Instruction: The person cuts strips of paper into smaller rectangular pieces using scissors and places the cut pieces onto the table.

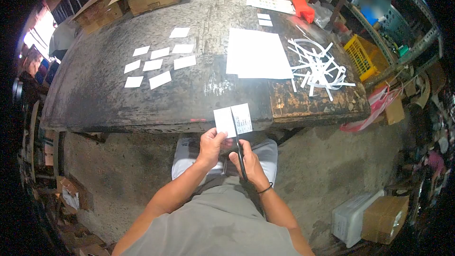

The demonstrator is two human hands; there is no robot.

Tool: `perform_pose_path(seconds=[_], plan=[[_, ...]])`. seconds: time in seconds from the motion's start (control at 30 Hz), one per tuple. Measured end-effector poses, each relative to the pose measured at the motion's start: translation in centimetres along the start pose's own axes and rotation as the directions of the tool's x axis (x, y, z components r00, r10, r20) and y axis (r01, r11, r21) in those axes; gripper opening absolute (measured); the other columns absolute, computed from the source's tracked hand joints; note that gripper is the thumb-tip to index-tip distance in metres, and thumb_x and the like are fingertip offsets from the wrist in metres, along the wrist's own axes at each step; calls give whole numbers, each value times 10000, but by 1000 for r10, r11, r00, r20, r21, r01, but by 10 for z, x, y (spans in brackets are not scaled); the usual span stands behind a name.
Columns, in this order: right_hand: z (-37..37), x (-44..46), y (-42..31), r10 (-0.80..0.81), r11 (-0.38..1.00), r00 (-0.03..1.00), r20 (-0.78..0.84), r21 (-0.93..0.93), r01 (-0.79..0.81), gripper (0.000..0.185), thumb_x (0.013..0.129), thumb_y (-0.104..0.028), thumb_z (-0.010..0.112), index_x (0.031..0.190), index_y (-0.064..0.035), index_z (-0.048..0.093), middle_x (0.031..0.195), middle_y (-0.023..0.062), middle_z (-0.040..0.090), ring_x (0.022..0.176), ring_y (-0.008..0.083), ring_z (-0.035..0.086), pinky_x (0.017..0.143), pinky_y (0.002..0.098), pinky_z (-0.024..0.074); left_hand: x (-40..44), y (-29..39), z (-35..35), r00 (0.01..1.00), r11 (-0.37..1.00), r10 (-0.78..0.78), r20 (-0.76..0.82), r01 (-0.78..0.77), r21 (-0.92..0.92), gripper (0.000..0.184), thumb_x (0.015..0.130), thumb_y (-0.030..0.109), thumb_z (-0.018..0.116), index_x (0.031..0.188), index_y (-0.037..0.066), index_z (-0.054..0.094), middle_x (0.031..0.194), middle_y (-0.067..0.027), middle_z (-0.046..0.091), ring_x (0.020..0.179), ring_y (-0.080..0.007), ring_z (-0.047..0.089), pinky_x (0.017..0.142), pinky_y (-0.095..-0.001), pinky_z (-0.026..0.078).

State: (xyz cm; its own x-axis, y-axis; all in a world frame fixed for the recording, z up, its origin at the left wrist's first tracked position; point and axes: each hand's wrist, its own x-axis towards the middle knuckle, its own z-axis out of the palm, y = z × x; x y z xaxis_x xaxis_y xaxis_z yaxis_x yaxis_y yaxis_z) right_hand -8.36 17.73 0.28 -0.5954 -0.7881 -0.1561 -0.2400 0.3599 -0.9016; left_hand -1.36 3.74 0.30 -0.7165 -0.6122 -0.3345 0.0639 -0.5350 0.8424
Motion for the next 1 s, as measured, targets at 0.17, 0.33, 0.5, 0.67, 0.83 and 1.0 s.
perform_pose_path(seconds=[0.17,0.33,0.5,0.67,0.83,1.0], plan=[[2,2,3,-25,1000,999,-19,-9,25,713,856,-571,534,1210,33,402,831,212,593,802,357,616,710,390,468,0,0,-1,1000,1000,7,0,-7,6,159,860,164,599,895,9,592,769,-81,638,654,-138,606,614,-268,501],[2,2,0,-40,999,999,-12,6,40,683,864,-547,541,1196,35,406,855,211,598,805,351,618,714,386,471,1,-1,-2,1000,1000,5,3,-5,1,167,862,163,599,898,1,585,769,-86,638,658,-140,609,625,-271,507],[3,2,1,-74,997,997,-25,-2,74,643,875,-508,551,1193,32,408,869,211,603,827,358,622,715,390,474,1,-1,-2,1000,1000,9,0,-9,3,171,864,165,599,903,-1,582,770,-87,638,662,-141,612,631,-272,512],[5,4,3,-85,996,995,-47,-24,84,621,870,-490,568,1188,21,414,875,231,607,833,394,623,701,398,481,3,-4,-3,1000,1000,6,-3,-6,14,171,866,172,597,909,7,585,773,-86,641,666,-138,616,629,-271,514],[9,6,9,-115,993,989,-88,-44,112,635,856,-520,569,1175,11,428,795,158,590,737,276,591,627,349,462,4,-4,-3,1000,1000,9,0,-9,6,175,867,175,596,914,8,586,775,-87,642,667,-138,617,627,-270,516],[9,7,2,-119,993,986,-114,-38,115,648,844,-565,562,1157,-8,450,693,64,558,624,139,541,551,287,435,8,-6,-4,1000,1000,9,-12,-9,8,178,865,173,597,915,3,584,773,-91,641,663,-142,618,618,-273,520]])
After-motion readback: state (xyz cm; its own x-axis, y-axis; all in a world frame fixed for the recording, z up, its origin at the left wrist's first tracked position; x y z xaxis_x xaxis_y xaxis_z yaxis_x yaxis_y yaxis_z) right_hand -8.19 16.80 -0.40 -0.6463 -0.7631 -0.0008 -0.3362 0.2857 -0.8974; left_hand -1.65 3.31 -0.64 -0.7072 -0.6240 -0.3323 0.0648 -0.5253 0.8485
